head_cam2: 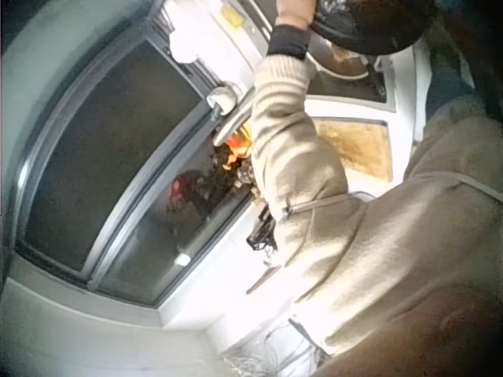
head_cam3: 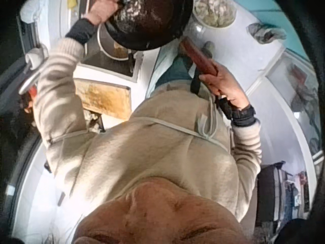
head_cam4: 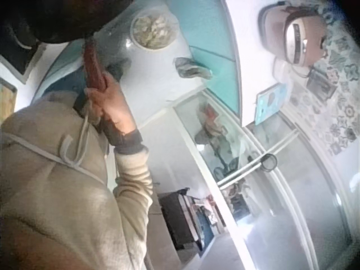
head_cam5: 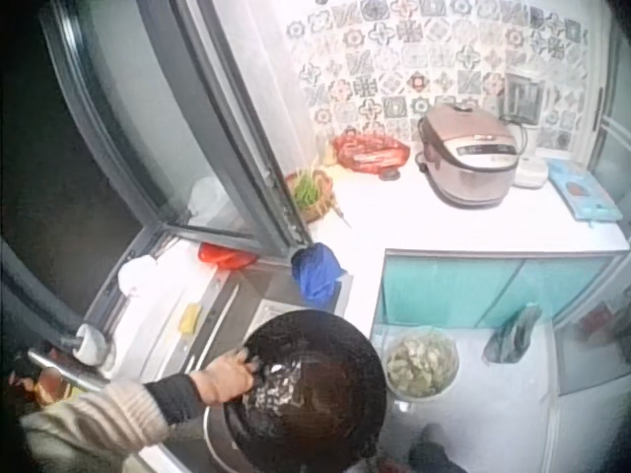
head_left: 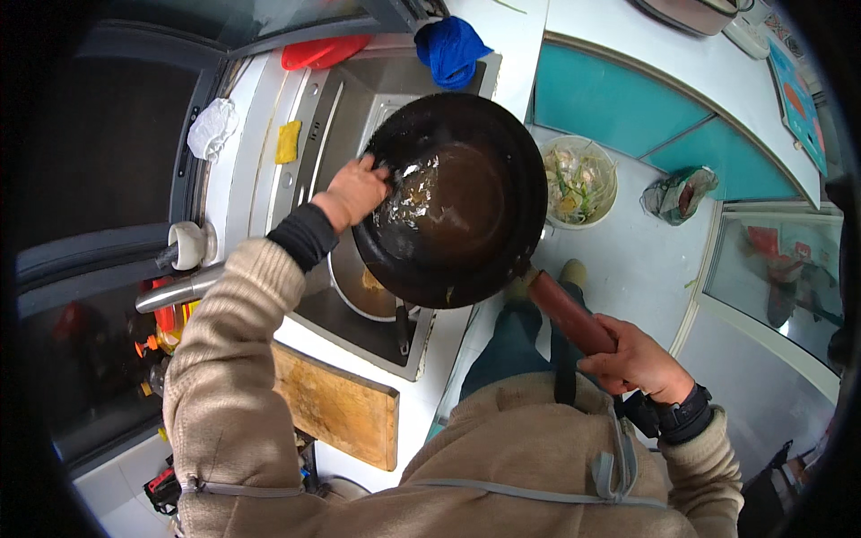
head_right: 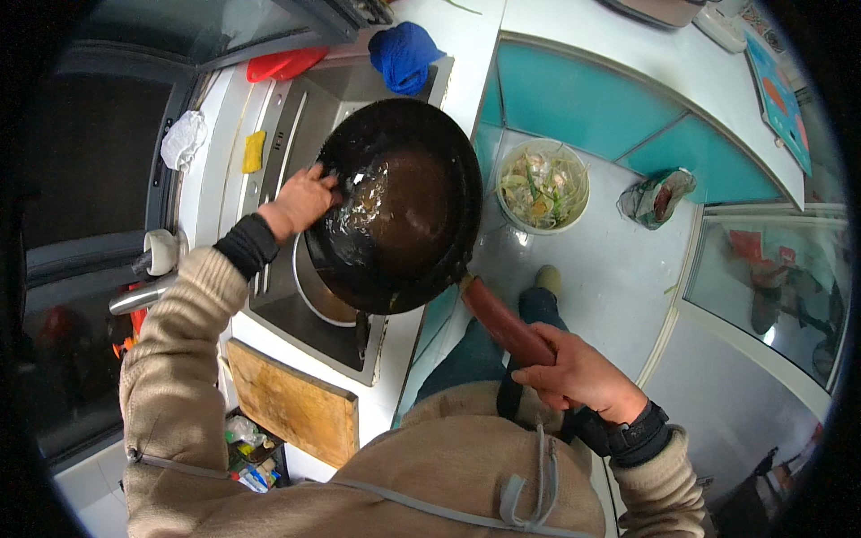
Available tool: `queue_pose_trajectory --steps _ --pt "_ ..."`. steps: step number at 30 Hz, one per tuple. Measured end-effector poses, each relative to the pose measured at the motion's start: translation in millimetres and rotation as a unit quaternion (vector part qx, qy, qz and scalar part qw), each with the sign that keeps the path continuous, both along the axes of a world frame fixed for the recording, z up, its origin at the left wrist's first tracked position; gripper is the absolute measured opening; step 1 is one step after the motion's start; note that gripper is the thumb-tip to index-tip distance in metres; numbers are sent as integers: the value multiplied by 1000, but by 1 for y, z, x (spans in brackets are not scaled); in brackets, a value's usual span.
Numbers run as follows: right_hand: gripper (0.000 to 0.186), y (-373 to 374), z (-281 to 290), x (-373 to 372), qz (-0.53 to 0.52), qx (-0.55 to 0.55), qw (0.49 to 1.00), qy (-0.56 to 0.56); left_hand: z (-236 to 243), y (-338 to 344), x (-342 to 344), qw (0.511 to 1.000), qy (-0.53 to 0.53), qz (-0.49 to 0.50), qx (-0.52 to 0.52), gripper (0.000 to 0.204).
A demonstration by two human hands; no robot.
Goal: The person washes a metal pot, a pot lid, and a frying pan in a kitchen sink. They scrub each item with a sponge and steel wool, rinse under running water, and place the cleaned items aside.
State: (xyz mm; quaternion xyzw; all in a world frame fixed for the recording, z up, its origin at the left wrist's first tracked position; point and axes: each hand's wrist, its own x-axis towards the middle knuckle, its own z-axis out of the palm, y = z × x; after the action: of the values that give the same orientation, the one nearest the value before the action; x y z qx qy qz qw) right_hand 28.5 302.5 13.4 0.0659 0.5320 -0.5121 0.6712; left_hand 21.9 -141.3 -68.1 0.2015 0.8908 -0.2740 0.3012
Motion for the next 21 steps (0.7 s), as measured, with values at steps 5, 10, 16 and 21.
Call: queue_pose_trajectory --steps 5,10,16,21 --pt "42 2 -1 3 -36 -19 999 -36 -5 33 51 924 -221 178 257 45" --pt "40 0 -4 0 11 -11 1000 -27 -37 103 38 802 -151 288 501 44" --pt "40 -2 -6 -4 40 -16 998 -48 -51 88 -51 842 113 156 504 37" --pt "37 -2 -2 0 23 10 999 -34 -27 22 -16 975 153 49 154 26"
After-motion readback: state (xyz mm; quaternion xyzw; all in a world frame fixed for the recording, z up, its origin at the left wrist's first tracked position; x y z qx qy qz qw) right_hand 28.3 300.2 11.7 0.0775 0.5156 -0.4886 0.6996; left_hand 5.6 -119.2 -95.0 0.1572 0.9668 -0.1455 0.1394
